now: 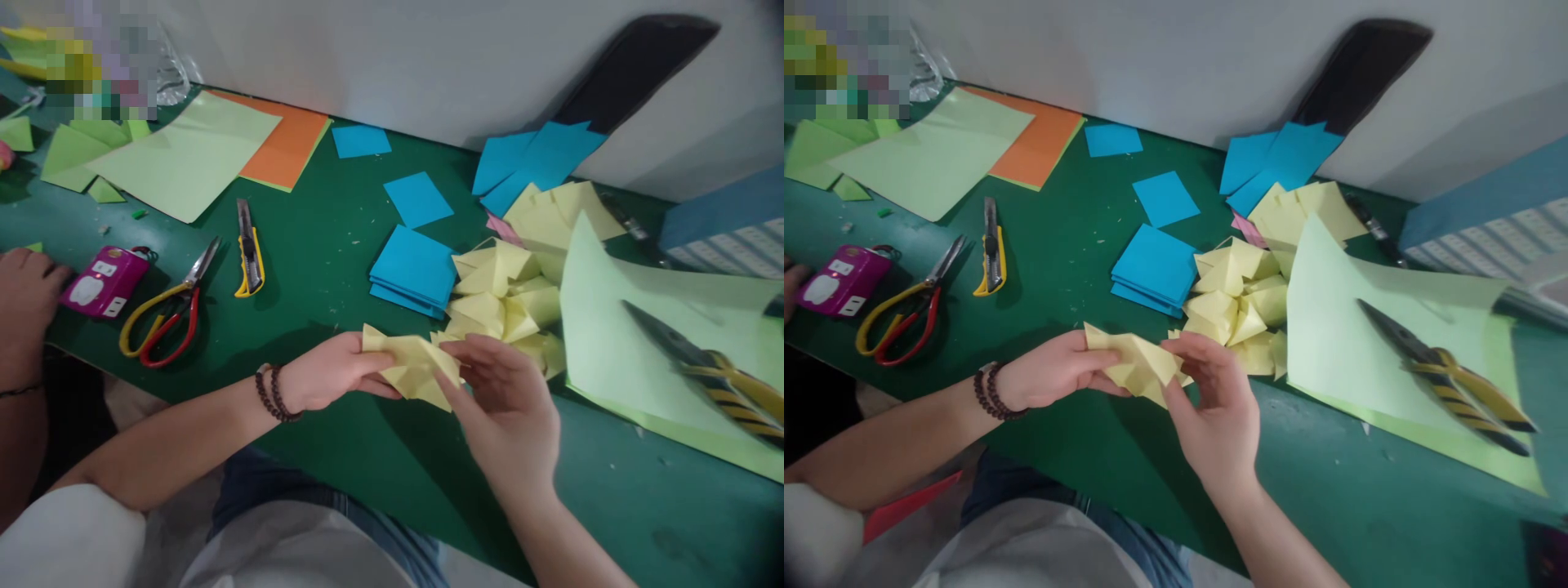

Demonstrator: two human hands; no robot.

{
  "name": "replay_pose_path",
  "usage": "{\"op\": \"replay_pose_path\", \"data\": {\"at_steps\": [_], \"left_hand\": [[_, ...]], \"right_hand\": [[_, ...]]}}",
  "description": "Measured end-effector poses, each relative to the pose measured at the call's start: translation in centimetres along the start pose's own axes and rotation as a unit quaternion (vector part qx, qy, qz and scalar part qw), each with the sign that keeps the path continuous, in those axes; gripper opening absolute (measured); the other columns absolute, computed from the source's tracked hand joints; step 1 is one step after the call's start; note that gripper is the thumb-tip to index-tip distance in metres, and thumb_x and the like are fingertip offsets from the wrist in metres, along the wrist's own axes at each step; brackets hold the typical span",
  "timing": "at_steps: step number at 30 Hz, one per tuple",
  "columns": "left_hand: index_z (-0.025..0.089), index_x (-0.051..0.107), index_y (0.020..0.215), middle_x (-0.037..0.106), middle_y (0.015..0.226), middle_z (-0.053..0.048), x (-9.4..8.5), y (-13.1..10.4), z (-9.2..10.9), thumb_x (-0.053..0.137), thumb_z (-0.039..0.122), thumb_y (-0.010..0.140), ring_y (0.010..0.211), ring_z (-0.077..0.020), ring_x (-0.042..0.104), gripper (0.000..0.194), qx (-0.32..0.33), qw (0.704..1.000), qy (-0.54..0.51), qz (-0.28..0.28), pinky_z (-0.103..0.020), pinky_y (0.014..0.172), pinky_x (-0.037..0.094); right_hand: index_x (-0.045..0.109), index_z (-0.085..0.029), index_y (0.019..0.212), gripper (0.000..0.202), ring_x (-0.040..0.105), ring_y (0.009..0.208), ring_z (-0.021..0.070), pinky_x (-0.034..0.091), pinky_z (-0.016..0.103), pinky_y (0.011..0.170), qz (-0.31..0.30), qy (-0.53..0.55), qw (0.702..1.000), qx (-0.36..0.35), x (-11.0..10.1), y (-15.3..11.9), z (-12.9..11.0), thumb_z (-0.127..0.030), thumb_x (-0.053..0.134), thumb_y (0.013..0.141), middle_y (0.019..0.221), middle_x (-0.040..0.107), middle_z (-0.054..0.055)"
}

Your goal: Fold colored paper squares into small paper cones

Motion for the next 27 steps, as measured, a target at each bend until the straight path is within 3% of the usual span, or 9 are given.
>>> {"op": "replay_pose_path", "data": {"at_steps": [5, 12, 19, 23, 25, 27], "left_hand": [[0.015, 0.071, 0.107, 0.073, 0.103, -0.009, -0.3, -0.1, 0.3, 0.06, 0.013, 0.083, 0.094, -0.0166, 0.068, 0.026, 0.015, 0.999, -0.025, 0.029, -0.029, 0.084, 0.055], [0.018, 0.072, 0.109, 0.071, 0.114, -0.007, 1.0, -0.2, 0.5, 0.065, 0.012, 0.076, 0.101, -0.0177, 0.065, 0.034, 0.016, 0.998, -0.045, -0.031, -0.028, 0.088, 0.05], [0.017, 0.07, 0.11, 0.067, 0.12, -0.009, 2.1, -0.6, 1.2, 0.072, 0.022, 0.068, 0.115, -0.0249, 0.059, 0.042, 0.051, 0.989, -0.074, -0.121, -0.035, 0.098, 0.044], [0.016, 0.069, 0.108, 0.069, 0.116, -0.011, 1.0, -0.3, 0.6, 0.072, 0.034, 0.077, 0.115, -0.0265, 0.06, 0.036, 0.05, 0.998, -0.008, -0.046, -0.04, 0.101, 0.043], [0.016, 0.07, 0.108, 0.069, 0.115, -0.01, 0.5, -0.2, 0.4, 0.071, 0.036, 0.079, 0.116, -0.0266, 0.06, 0.035, 0.057, 0.998, 0.016, -0.015, -0.04, 0.102, 0.044], [0.016, 0.07, 0.112, 0.069, 0.118, -0.01, 0.6, -0.3, 0.6, 0.07, 0.037, 0.081, 0.117, -0.0269, 0.059, 0.038, 0.071, 0.997, 0.04, -0.017, -0.039, 0.101, 0.046]], "right_hand": [[0.059, -0.029, 0.112, 0.039, 0.065, 0.098, 0.0211, 0.056, 0.04, 0.082, -0.047, -0.056, 0.987, -0.144, 0.8, -0.8, -2.2, -0.005, 0.059, 0.081, 0.102, 0.067, 0.004], [0.064, -0.031, 0.108, 0.045, 0.064, 0.095, 0.0217, 0.055, 0.042, 0.08, -0.075, -0.198, 0.935, -0.286, 1.7, -0.8, -4.1, 0.001, 0.052, 0.078, 0.101, 0.067, 0.003], [0.064, -0.028, 0.109, 0.044, 0.062, 0.099, 0.0224, 0.056, 0.041, 0.08, -0.053, -0.269, 0.893, -0.357, 1.9, -1.5, -4.4, 0.001, 0.056, 0.078, 0.109, 0.065, 0.007], [0.063, -0.022, 0.11, 0.042, 0.062, 0.1, 0.0223, 0.055, 0.04, 0.082, -0.052, -0.268, 0.885, -0.377, 1.8, -1.6, -4.5, 0.004, 0.054, 0.078, 0.108, 0.066, 0.01], [0.061, -0.021, 0.108, 0.041, 0.063, 0.098, 0.0212, 0.056, 0.039, 0.081, -0.047, -0.254, 0.896, -0.361, 1.6, -1.3, -4.4, 0.004, 0.054, 0.077, 0.106, 0.067, 0.009], [0.06, -0.021, 0.104, 0.038, 0.065, 0.094, 0.0198, 0.056, 0.036, 0.079, -0.037, -0.24, 0.911, -0.332, 1.3, -1.0, -4.1, 0.003, 0.055, 0.075, 0.102, 0.068, 0.008]]}}
Point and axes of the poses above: each hand's wrist, its own y-axis towards the middle knuckle, its own x-axis out of the palm, z = x × y, the point moved 8 cm from there along y, towards the middle knuckle
